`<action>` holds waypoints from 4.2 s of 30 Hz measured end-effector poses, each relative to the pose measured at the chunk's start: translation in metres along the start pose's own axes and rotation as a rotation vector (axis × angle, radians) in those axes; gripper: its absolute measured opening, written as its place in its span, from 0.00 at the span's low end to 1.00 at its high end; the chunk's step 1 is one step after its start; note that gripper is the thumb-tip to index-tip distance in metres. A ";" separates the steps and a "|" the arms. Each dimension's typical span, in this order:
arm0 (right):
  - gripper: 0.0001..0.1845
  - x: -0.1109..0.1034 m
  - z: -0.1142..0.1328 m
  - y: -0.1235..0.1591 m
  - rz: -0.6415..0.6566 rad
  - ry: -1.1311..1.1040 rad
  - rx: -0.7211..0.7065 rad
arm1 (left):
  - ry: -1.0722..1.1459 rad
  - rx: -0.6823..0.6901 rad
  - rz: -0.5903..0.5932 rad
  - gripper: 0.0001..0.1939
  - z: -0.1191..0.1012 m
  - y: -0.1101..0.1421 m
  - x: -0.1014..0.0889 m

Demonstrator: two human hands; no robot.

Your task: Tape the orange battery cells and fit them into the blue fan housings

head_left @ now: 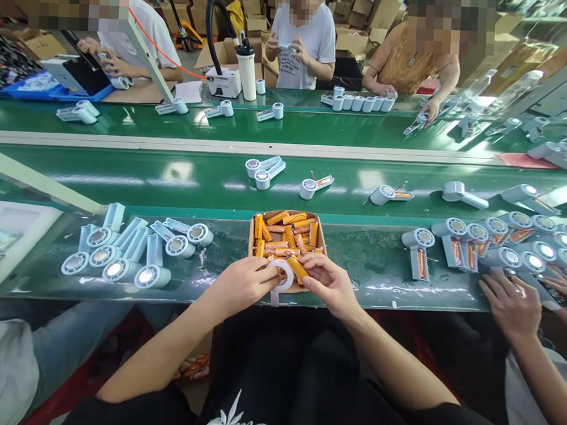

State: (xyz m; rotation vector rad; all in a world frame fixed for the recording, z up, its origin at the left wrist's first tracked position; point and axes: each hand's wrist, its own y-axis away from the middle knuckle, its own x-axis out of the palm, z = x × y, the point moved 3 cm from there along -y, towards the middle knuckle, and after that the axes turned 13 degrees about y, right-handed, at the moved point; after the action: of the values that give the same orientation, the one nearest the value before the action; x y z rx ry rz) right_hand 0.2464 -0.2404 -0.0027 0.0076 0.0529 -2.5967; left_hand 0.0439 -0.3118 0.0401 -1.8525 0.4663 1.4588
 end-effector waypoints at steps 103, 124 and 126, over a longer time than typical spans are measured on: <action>0.15 -0.121 -0.024 -0.029 -0.375 0.492 -0.082 | 0.455 -0.203 0.058 0.12 0.079 -0.041 0.039; 0.10 0.022 -0.006 0.004 0.347 1.162 -0.431 | 0.474 -0.458 -0.095 0.20 0.017 0.041 0.038; 0.14 0.021 -0.006 0.005 0.287 1.096 -0.466 | 0.575 -0.471 -0.092 0.21 0.019 0.043 0.034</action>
State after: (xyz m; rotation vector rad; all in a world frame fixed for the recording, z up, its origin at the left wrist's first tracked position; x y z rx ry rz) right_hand 0.2309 -0.2553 -0.0089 1.1496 0.9486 -1.9414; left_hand 0.0122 -0.3223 -0.0078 -2.6483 0.3091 1.0092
